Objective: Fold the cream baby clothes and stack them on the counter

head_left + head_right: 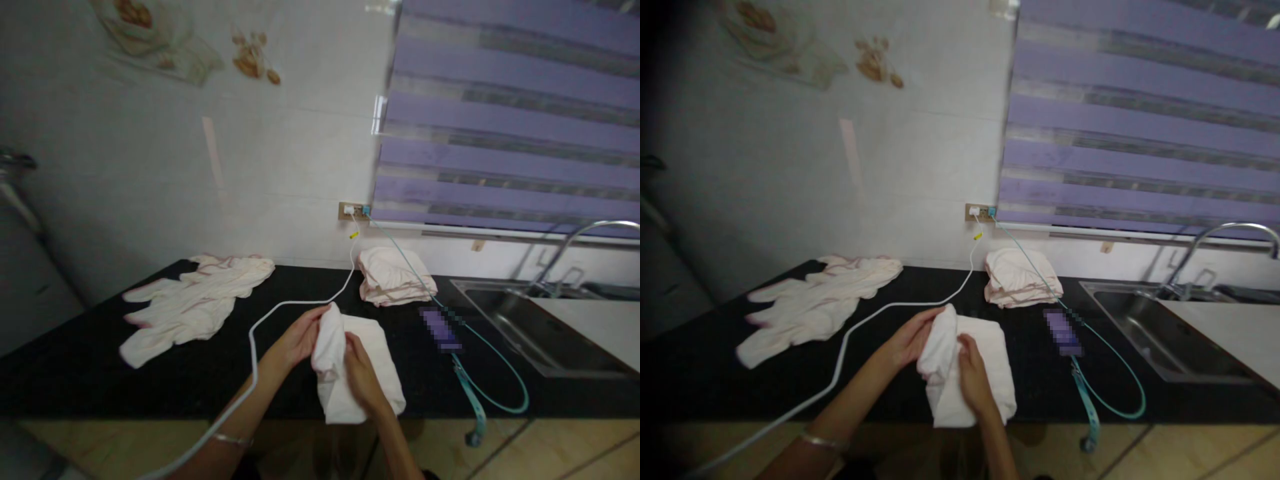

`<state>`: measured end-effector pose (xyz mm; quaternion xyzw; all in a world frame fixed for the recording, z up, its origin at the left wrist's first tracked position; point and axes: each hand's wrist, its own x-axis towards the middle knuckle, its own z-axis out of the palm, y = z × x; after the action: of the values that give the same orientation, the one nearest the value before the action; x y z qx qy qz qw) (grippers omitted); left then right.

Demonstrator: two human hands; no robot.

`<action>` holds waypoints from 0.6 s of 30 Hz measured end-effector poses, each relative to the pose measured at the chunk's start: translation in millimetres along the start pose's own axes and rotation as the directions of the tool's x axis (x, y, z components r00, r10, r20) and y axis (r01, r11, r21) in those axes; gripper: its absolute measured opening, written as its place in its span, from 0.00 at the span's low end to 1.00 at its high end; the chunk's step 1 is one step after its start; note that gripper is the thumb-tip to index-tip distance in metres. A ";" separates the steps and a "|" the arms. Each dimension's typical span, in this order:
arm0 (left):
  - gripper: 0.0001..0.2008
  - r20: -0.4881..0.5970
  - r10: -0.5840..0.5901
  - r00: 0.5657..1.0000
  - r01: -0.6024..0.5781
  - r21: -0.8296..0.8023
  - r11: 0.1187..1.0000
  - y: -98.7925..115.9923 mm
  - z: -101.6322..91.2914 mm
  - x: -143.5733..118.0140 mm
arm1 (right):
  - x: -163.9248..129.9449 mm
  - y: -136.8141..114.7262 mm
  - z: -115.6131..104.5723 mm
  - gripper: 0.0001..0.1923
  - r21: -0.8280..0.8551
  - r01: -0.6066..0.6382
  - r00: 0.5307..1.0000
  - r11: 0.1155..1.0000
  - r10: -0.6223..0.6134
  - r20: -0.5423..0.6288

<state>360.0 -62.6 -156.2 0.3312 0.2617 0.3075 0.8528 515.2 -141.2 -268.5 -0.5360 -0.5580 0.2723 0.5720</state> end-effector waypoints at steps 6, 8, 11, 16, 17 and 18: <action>0.13 0.101 -0.075 0.992 0.077 -0.012 0.997 -26.1 25.2 21.3 | 9.7 0.7 -36.5 0.41 0.515 -0.192 0.966 0.836 0.252 -0.049; 0.15 0.123 -0.073 0.990 0.069 0.035 0.997 -34.9 32.1 22.2 | 6.8 -3.1 -43.4 0.46 0.525 -0.265 0.951 0.809 0.309 0.004; 0.16 0.125 -0.053 0.991 0.044 0.071 0.996 -44.5 41.7 22.0 | 3.9 -11.6 -45.7 0.49 0.519 -0.314 0.938 0.795 0.343 0.041; 0.20 -0.026 0.321 0.947 -0.300 0.299 0.906 -47.6 40.4 29.0 | 6.8 -20.3 -46.2 0.49 0.407 -0.239 0.961 0.882 0.275 -0.032; 0.20 -0.048 0.422 0.906 -0.367 0.410 0.835 -49.2 35.6 31.3 | 7.4 -20.4 -47.1 0.50 0.366 -0.212 0.968 0.906 0.246 -0.047; 0.19 -0.056 0.506 0.861 -0.403 0.532 0.744 -52.5 29.4 33.4 | 7.7 -20.2 -48.3 0.50 0.330 -0.192 0.974 0.924 0.221 -0.054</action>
<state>420.1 -82.1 -183.4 0.5635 0.3264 0.4587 0.6046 556.1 -154.8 -237.7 -0.5028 -0.4198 0.3941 0.6447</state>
